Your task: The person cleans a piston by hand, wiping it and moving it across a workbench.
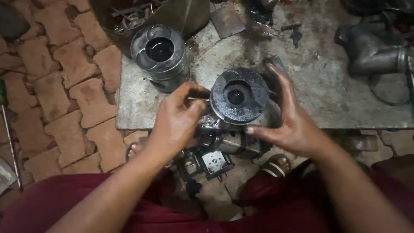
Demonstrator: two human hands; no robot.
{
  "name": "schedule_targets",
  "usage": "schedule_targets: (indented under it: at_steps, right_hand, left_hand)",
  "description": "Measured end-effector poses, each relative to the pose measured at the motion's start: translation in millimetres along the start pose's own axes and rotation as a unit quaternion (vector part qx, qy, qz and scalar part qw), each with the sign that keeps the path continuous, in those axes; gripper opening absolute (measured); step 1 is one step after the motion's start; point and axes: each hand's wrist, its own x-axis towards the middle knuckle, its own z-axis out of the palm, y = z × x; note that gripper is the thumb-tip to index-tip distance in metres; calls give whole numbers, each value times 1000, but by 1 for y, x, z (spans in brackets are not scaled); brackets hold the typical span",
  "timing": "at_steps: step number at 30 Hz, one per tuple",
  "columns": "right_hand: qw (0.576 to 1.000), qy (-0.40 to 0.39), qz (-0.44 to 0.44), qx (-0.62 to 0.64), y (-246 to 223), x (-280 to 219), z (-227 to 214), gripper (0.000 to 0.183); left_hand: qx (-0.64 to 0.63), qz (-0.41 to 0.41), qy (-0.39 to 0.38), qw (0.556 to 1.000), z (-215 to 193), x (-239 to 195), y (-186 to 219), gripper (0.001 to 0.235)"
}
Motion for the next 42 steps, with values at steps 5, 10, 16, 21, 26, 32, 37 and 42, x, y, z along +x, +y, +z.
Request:
schedule_targets:
  at_steps: [5, 10, 16, 21, 26, 32, 37, 42]
  right_hand:
    - [991, 100, -78, -38, 1, -6, 40, 122]
    - [982, 131, -105, -89, -3, -7, 45, 110]
    - [987, 122, -57, -90, -10, -8, 45, 106]
    - [967, 150, -131, -161, -1, 0, 42, 108]
    - [967, 140, -141, -161, 8, 0, 36, 105]
    - [963, 99, -207, -145, 19, 4, 19, 104]
    - [966, 47, -205, -147, 23, 8, 7, 107]
    - [961, 56, -203, -179, 17, 3, 13, 107]
  left_hand:
    - [143, 175, -66, 972, -2, 1, 10, 87]
    - [225, 208, -113, 945, -2, 5, 13, 102]
    - [243, 222, -152, 932, -8, 16, 12, 106]
    - [221, 269, -157, 924, -11, 29, 14, 113]
    - [258, 173, -161, 937, -13, 26, 17, 106]
    - [257, 276, -94, 921, -5, 13, 15, 103]
    - [235, 272, -84, 929, 0, 7, 12, 106]
    - [223, 278, -117, 927, -5, 13, 13, 112]
